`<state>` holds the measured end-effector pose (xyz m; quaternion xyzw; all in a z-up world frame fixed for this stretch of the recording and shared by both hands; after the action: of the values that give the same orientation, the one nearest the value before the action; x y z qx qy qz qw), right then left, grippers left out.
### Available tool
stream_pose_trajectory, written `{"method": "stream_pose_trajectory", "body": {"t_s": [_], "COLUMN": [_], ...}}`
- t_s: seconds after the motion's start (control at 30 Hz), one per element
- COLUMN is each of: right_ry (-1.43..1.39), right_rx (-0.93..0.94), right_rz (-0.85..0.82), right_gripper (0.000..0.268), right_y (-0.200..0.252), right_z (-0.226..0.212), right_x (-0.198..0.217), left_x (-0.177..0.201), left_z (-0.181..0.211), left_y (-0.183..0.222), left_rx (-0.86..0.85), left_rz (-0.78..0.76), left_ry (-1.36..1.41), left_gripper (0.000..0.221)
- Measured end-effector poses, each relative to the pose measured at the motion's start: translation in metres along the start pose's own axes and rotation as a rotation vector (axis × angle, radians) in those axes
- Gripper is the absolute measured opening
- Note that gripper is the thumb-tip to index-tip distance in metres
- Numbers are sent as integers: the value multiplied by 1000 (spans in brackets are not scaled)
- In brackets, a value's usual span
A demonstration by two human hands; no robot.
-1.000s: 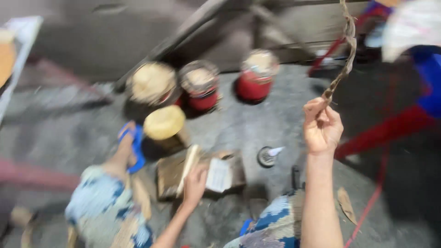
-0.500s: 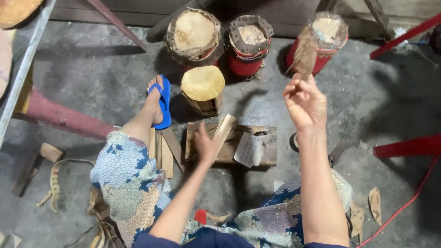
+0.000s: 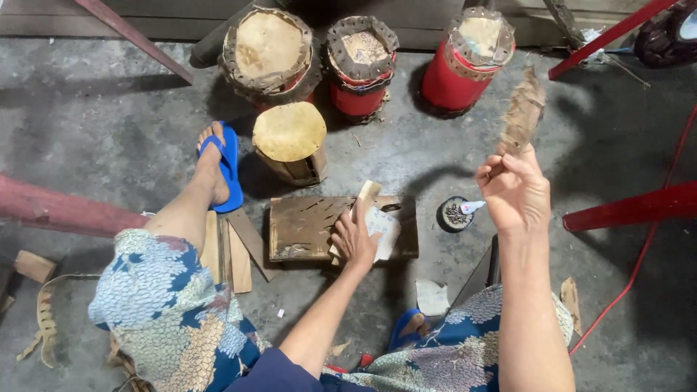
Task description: Manually stretching and fitting a leather skin onto a small wooden drum frame to create a drum head.
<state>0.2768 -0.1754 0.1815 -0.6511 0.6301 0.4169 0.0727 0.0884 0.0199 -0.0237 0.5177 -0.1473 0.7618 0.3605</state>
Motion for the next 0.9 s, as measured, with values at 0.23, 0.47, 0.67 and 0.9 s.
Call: {"method": "stream_pose_trajectory", "body": {"t_s": [0.23, 0.47, 0.67, 0.9], "right_ry": [33, 76, 125, 127], "right_rx": [-54, -118, -126, -147], "right_rz": [11, 10, 56, 82], "right_gripper": [32, 31, 27, 26], "right_y": [0, -12, -20, -34], "right_z": [26, 49, 57, 73], "right_x": [-27, -35, -29, -27], "left_x": [-31, -72, 5, -11], "left_z": [-16, -92, -206, -330], "left_y": [-17, -36, -36, -50], "left_rx": [99, 305, 407, 770], "left_rz": [6, 68, 404, 361], "left_ry": [131, 414, 410, 428], "left_gripper": [94, 64, 51, 67]}}
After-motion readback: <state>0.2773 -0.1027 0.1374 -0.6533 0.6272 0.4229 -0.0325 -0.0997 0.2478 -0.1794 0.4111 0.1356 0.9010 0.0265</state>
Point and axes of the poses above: each hand's wrist, its own y-axis away from the middle knuckle, its own x-axis out of the back of the hand, z = x × y, the point moved 8 cm from there along -y, towards the middle knuckle, and after that the axes turned 9 degrees about z, right-handed, at the moved point
